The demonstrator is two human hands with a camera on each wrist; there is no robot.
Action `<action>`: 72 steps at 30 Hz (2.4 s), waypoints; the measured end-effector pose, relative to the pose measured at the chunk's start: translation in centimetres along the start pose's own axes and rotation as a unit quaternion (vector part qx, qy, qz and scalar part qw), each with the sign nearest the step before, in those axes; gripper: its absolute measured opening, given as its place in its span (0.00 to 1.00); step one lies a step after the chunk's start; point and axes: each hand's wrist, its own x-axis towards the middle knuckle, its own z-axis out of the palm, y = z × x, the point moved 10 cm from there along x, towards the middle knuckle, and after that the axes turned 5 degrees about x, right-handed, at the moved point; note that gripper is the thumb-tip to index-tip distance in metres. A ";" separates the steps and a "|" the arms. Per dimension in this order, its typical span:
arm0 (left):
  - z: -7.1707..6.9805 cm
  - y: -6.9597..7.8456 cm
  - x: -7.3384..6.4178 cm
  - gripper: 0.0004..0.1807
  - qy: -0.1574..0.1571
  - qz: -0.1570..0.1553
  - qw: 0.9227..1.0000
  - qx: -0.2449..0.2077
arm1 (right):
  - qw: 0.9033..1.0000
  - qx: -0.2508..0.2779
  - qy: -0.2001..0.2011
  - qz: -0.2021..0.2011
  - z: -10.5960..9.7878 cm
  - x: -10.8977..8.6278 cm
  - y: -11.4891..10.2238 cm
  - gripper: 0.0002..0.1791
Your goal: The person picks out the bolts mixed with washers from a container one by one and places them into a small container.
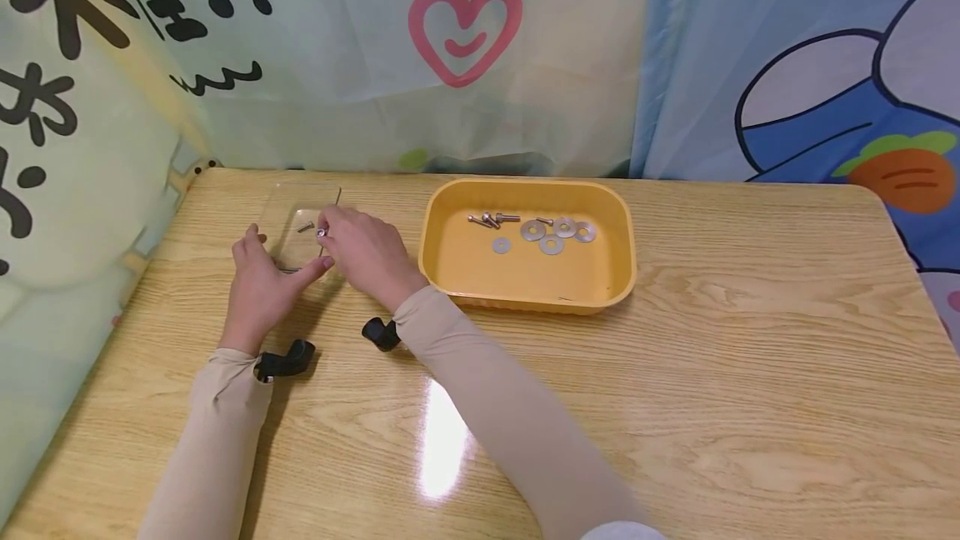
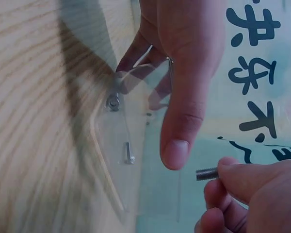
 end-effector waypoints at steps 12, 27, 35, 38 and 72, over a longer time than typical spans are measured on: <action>-0.2 0.1 0.1 0.68 0.007 0.001 1.000 0.001 | 1.000 0.015 0.015 -0.002 1.2 0.6 0.0 0.11; -0.1 0.0 0.1 0.68 0.007 -0.001 1.000 0.002 | 1.000 0.027 0.010 0.010 2.0 0.8 0.9 0.11; 0.0 -0.1 0.1 0.69 0.006 -0.005 1.000 0.006 | 1.000 0.027 0.011 0.010 1.8 0.6 0.9 0.11; 0.0 -0.1 0.1 0.69 0.004 -0.004 1.000 0.007 | 1.000 0.024 0.015 0.005 1.5 0.5 0.7 0.12; 0.1 0.1 -0.2 0.68 -0.003 -0.007 1.000 -0.001 | 0.996 0.045 0.075 0.011 -4.5 -4.2 0.3 0.15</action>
